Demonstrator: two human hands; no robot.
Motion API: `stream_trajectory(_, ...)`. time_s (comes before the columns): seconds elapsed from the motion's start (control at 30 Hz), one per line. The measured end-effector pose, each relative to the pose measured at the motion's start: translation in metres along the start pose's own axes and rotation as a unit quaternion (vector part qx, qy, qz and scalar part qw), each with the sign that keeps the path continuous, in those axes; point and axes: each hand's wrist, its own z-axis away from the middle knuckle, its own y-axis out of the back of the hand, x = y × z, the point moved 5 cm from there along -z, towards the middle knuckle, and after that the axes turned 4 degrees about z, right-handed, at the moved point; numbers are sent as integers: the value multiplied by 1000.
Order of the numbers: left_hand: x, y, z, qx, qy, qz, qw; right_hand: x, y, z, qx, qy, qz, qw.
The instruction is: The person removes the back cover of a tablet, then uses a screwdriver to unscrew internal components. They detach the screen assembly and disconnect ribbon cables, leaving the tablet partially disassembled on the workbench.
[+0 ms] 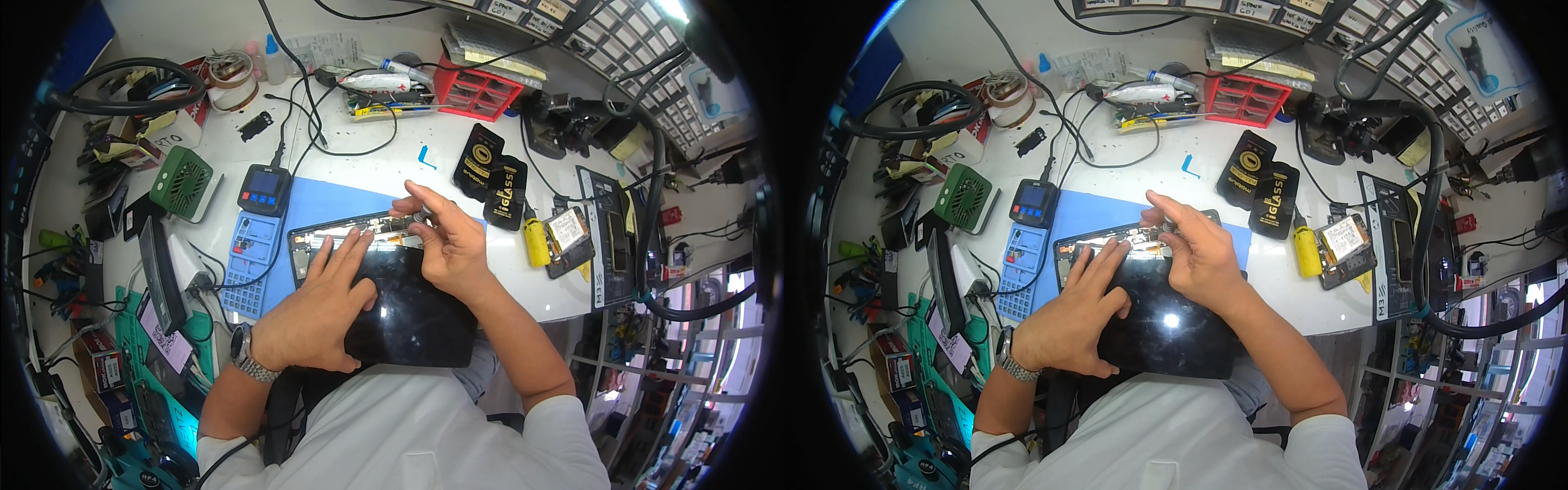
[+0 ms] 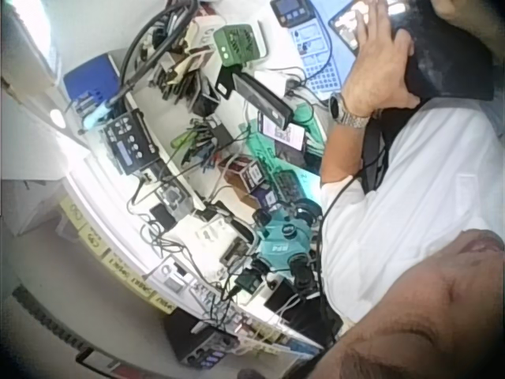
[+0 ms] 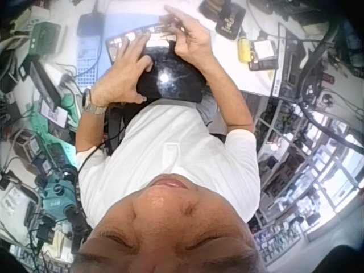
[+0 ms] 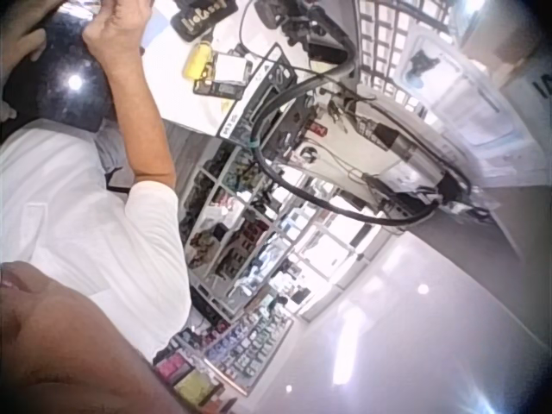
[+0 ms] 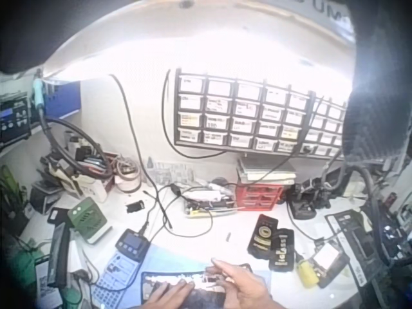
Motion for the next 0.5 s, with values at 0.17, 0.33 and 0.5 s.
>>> stream_trajectory(0.17,-1,-1,0,3,-1,0,1000,-2,7,-5,-2,67,119,991)
stream_trajectory(0.33,1,0,-1,0,2,-3,1000,7,6,1,-48,-35,5,998)
stream_trajectory(0.5,1,0,-1,0,1,-2,1000,3,8,2,-38,56,106,992)
